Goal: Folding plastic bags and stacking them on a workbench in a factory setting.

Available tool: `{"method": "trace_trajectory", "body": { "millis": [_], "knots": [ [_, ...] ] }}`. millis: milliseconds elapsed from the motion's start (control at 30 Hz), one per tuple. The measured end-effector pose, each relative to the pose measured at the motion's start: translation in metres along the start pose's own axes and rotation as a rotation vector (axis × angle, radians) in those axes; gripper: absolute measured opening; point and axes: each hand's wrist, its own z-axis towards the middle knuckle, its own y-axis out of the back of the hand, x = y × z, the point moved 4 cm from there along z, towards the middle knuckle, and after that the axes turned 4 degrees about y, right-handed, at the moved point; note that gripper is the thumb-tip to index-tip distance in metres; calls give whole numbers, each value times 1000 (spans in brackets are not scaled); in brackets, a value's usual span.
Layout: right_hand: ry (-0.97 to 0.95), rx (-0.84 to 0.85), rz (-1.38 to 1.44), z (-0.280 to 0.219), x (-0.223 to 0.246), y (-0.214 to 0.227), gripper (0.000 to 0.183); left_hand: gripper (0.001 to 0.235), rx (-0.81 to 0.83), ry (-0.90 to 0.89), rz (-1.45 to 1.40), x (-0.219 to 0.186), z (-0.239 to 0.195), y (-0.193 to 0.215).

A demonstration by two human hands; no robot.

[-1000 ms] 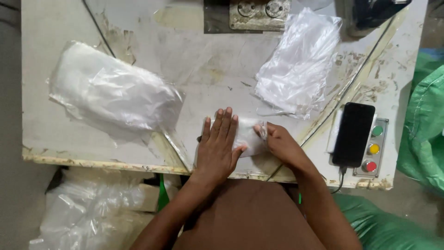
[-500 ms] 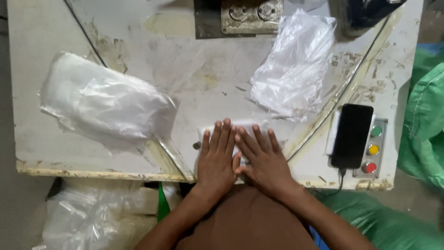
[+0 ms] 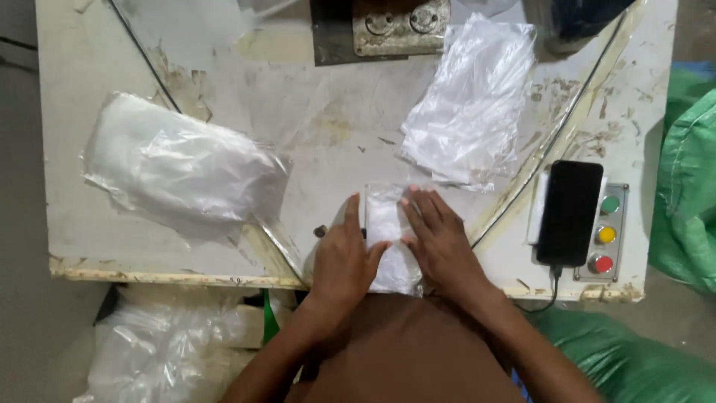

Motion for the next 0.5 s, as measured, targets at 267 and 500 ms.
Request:
{"method": "trace_trajectory", "body": {
  "millis": [267,500],
  "knots": [
    [28,81,144,1,-12,1,45,43,33,-425,85,-3,24,-26],
    [129,147,293,11,-7,19,17,11,114,-709,-34,-21,13,-8]
  ]
}}
